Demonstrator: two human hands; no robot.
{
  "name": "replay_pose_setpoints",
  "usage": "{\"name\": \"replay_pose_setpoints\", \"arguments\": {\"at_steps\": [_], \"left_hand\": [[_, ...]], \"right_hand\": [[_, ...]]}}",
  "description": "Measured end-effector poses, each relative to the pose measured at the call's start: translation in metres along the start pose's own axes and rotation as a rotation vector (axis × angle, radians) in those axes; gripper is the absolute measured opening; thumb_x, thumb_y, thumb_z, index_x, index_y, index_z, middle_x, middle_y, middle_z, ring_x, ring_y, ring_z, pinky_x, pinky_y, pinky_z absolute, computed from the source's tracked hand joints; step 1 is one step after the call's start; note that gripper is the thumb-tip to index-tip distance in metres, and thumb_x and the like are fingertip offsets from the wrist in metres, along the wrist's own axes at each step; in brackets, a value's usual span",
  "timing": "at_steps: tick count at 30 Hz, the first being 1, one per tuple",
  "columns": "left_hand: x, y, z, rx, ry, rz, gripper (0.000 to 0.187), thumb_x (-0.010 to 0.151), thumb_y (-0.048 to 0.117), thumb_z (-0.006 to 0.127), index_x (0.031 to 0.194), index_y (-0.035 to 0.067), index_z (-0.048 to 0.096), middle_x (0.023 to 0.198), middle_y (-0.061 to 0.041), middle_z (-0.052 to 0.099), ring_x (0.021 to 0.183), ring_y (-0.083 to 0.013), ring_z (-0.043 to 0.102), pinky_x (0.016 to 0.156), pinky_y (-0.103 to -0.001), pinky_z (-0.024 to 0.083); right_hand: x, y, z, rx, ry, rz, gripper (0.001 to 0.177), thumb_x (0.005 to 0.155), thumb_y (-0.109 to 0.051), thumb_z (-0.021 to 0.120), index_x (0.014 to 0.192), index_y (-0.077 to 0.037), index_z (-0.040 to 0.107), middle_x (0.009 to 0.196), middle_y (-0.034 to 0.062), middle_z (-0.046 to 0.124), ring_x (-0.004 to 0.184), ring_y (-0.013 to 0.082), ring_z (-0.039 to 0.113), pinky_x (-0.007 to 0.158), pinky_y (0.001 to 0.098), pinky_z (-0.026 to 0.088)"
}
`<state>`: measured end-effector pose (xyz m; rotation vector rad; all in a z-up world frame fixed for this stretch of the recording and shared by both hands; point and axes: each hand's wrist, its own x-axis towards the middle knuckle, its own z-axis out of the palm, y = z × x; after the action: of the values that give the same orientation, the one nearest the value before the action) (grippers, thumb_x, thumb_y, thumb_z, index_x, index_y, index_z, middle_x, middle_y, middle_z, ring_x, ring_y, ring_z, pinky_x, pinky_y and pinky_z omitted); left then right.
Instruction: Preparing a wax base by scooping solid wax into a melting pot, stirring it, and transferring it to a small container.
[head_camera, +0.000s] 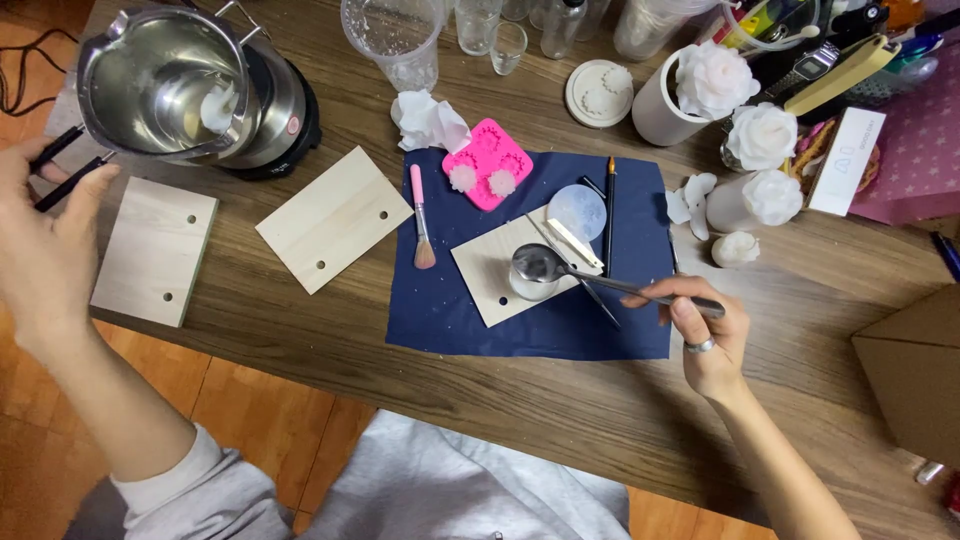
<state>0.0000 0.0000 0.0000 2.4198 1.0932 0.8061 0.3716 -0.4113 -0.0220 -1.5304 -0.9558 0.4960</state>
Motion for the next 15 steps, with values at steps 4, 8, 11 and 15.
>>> {"name": "replay_pose_setpoints", "arguments": {"at_steps": [4, 8, 11, 15], "left_hand": [[0.000, 0.001, 0.001, 0.041, 0.013, 0.027, 0.032, 0.115, 0.001, 0.071, 0.135, -0.014, 0.050, 0.105, -0.019, 0.045, 0.099, -0.0298, 0.046, 0.089, -0.038, 0.040], [-0.002, -0.003, 0.002, 0.090, 0.023, 0.014, 0.032, 0.115, 0.003, 0.074, 0.135, -0.012, 0.054, 0.103, -0.017, 0.046, 0.093, -0.0280, 0.046, 0.077, -0.037, 0.041], [-0.003, -0.008, 0.003, 0.127, 0.034, 0.045, 0.032, 0.114, 0.002, 0.078, 0.133, -0.012, 0.056, 0.102, -0.016, 0.048, 0.092, -0.0275, 0.048, 0.078, -0.037, 0.040], [-0.004, -0.011, 0.002, 0.334, 0.080, 0.129, 0.033, 0.108, 0.011, 0.086, 0.123, -0.009, 0.065, 0.104, -0.017, 0.056, 0.089, -0.0301, 0.051, 0.073, -0.039, 0.041]], "right_hand": [[-0.001, -0.003, 0.000, -0.044, -0.003, -0.019, 0.028, 0.096, -0.023, 0.043, 0.092, 0.000, 0.059, 0.082, 0.0174, 0.068, 0.074, 0.0236, 0.067, 0.056, 0.0229, 0.043], [0.000, 0.003, 0.001, 0.052, 0.018, 0.036, 0.029, 0.095, -0.024, 0.044, 0.094, 0.001, 0.059, 0.083, 0.0186, 0.067, 0.077, 0.0248, 0.067, 0.056, 0.0233, 0.043], [0.005, 0.008, 0.001, 0.221, 0.101, 0.162, 0.029, 0.094, -0.026, 0.047, 0.094, 0.000, 0.058, 0.080, 0.0190, 0.066, 0.075, 0.0239, 0.066, 0.054, 0.0228, 0.041], [0.017, 0.006, -0.003, 0.447, 0.223, 0.328, 0.023, 0.090, -0.027, 0.054, 0.093, -0.005, 0.059, 0.075, 0.0156, 0.065, 0.066, 0.0182, 0.062, 0.052, 0.0212, 0.035]]}}
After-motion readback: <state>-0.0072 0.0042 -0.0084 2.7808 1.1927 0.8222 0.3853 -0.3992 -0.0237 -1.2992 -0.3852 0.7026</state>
